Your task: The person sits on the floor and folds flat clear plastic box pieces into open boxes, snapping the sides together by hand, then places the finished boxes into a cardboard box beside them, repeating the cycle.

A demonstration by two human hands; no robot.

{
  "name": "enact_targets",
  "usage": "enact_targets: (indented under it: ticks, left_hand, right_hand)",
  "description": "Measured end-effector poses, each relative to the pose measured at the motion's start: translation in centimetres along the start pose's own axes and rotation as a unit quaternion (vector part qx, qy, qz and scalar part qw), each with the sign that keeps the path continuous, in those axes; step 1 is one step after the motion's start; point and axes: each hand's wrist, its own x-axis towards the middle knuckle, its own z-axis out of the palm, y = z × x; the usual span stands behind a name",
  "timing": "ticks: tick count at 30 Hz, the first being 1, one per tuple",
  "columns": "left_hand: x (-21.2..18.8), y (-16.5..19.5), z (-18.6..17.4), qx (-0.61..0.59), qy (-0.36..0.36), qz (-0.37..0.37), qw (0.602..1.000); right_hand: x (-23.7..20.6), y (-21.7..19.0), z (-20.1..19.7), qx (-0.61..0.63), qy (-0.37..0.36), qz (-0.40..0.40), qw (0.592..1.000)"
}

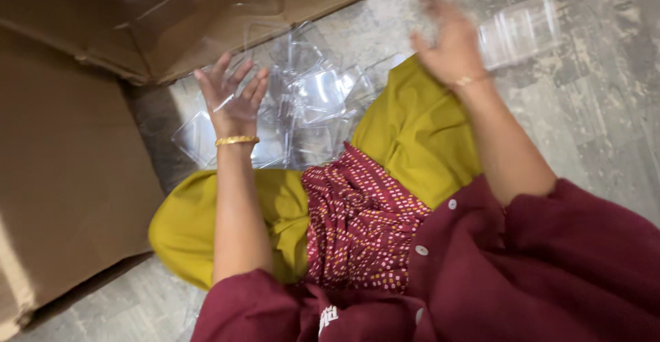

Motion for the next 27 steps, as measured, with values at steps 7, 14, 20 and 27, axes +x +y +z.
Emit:
enact_targets:
  ticks: [7, 14, 20, 27]
  left_hand:
    - [-2.1, 3.3, -0.3, -0.046, -0.017, -0.003, 0.999]
    - [-3.3, 1.1, 3.6, -0.015, -0.079, -0.061, 0.995]
    - [-4.7, -2.1, 6.0, 0.012, -0.122, -0.172, 0.977]
    - [-5.5, -2.3, 5.7, 0.053, -0.191, -0.223, 0.954]
  right_hand:
    - [3.6, -4.4, 11.2, -0.236, -0.444, 0.067, 0.862]
    - [2.4, -9.5, 2.6, -0.037, -0.071, -0.006, 0.997]
    - [-1.2, -19.7, 2.9, 0.159, -0.147, -0.042, 0.975]
    - [-1.6, -17.7, 2.7, 0.235, -0.278, -0.052, 0.93]
